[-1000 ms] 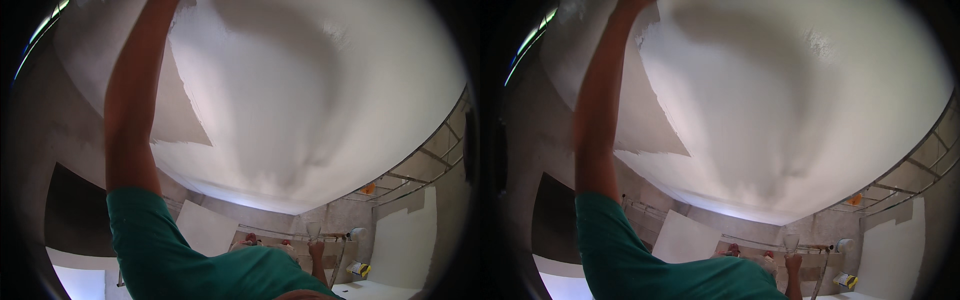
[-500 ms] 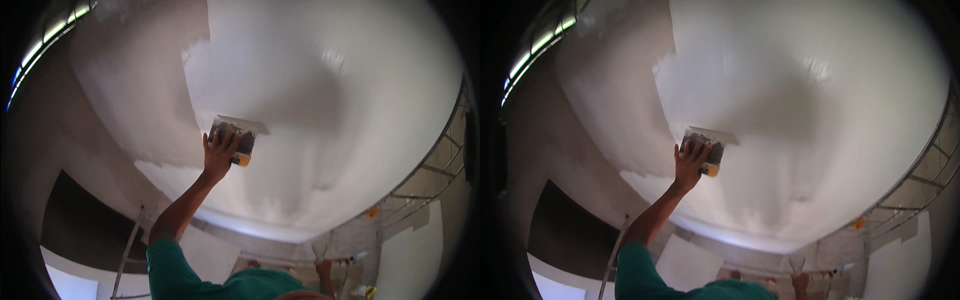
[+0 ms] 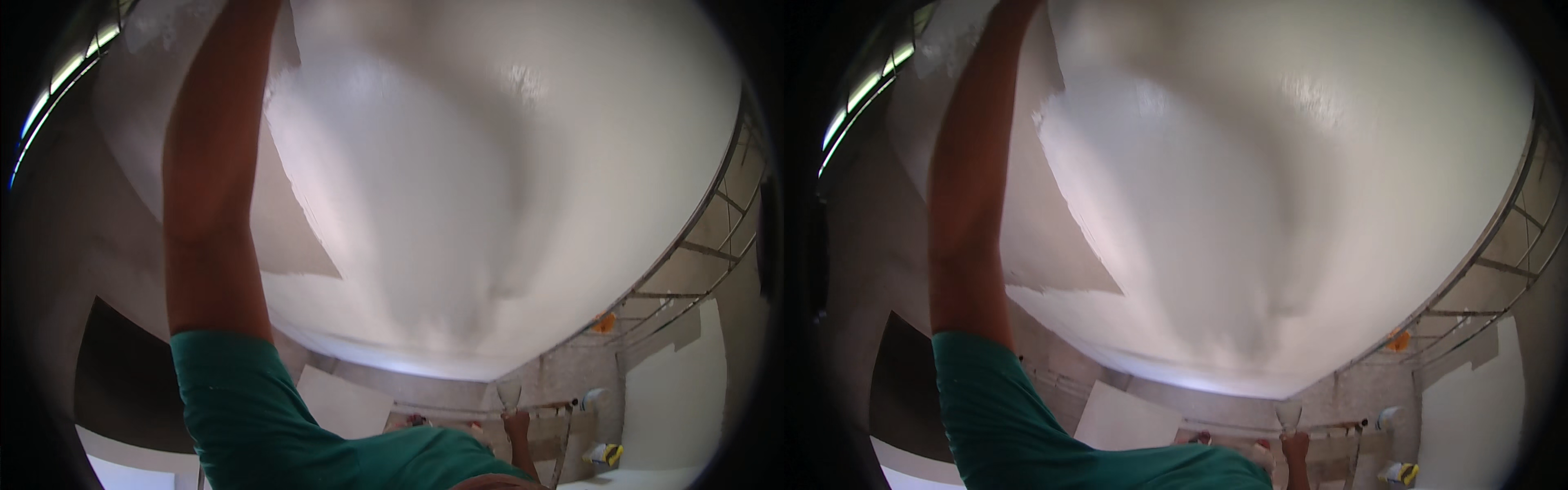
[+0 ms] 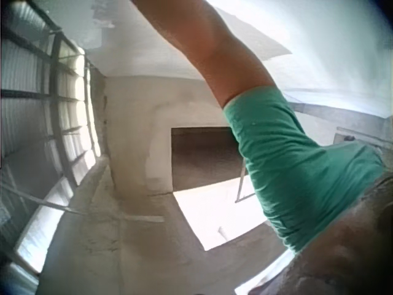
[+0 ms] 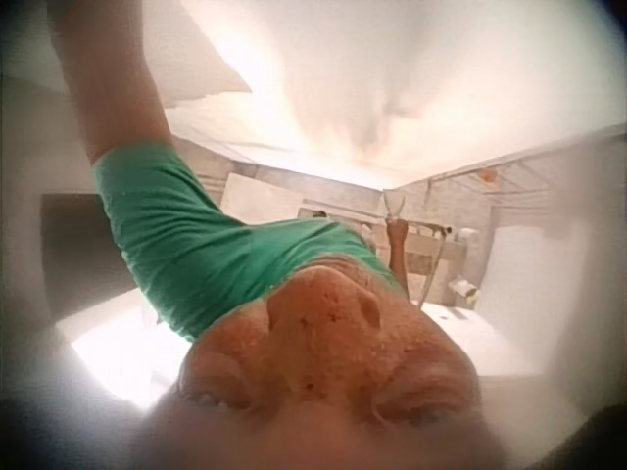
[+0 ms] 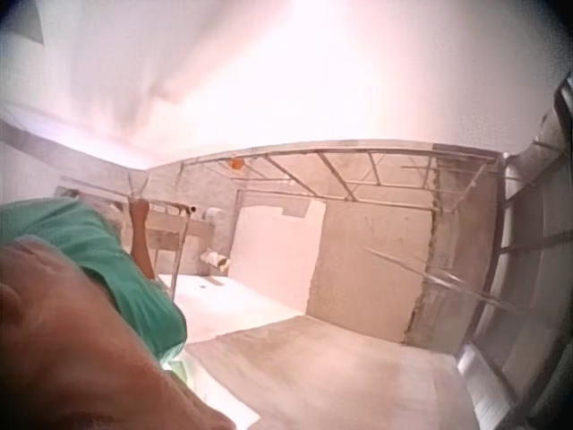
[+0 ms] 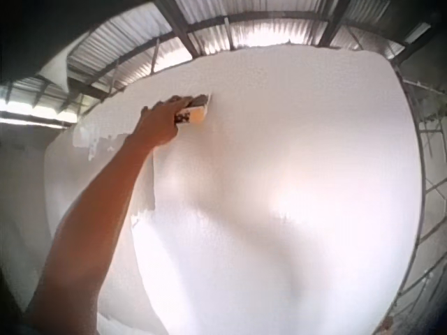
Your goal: The person applies white plaster to a ceiling using a trowel and hawk while standing on scaffolding. They repeatedly scoop plaster from the hawk and spread it across the ceiling surface in broad strokes.
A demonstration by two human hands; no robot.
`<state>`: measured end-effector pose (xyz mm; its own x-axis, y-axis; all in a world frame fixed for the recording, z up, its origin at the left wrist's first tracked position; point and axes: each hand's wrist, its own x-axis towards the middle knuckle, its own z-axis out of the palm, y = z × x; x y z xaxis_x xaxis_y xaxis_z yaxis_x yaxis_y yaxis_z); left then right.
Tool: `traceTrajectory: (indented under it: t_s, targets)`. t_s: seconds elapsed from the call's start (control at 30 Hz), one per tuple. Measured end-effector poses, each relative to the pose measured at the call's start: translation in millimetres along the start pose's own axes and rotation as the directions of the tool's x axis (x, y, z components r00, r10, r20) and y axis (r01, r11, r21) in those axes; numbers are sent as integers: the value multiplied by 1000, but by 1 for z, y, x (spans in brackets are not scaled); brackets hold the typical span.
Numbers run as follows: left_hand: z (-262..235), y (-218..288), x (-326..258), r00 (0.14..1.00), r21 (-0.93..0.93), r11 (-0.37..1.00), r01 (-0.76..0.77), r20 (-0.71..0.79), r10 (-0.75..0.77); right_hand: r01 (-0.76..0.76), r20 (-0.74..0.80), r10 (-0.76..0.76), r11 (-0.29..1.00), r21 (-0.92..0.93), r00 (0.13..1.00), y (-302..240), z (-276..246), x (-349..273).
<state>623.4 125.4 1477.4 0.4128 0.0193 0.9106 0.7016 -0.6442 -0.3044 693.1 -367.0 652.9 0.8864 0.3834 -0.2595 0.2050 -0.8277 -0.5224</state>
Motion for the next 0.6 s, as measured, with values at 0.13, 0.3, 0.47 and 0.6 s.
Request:
traceTrajectory:
  t_s: [0.13, 0.3, 0.47, 0.6]
  targets:
    - [30, 9, -49, 997, -87, 996, -13, 75, 19, 14, 24, -15, 1000, 24, 1000, -3, -18, -4]
    - [109, 34, -217, 990, 71, 990, -121, 76, 115, 65, 23, -65, 998, 9, 998, -8, -40, 7]
    - [126, 95, -405, 955, -133, 990, -55, 281, 91, 159, 4, -159, 987, -1, 987, -11, -44, 22]
    - [113, 113, -512, 860, -217, 976, 31, 503, 84, 222, 76, -232, 968, 119, 970, -32, -59, 28]
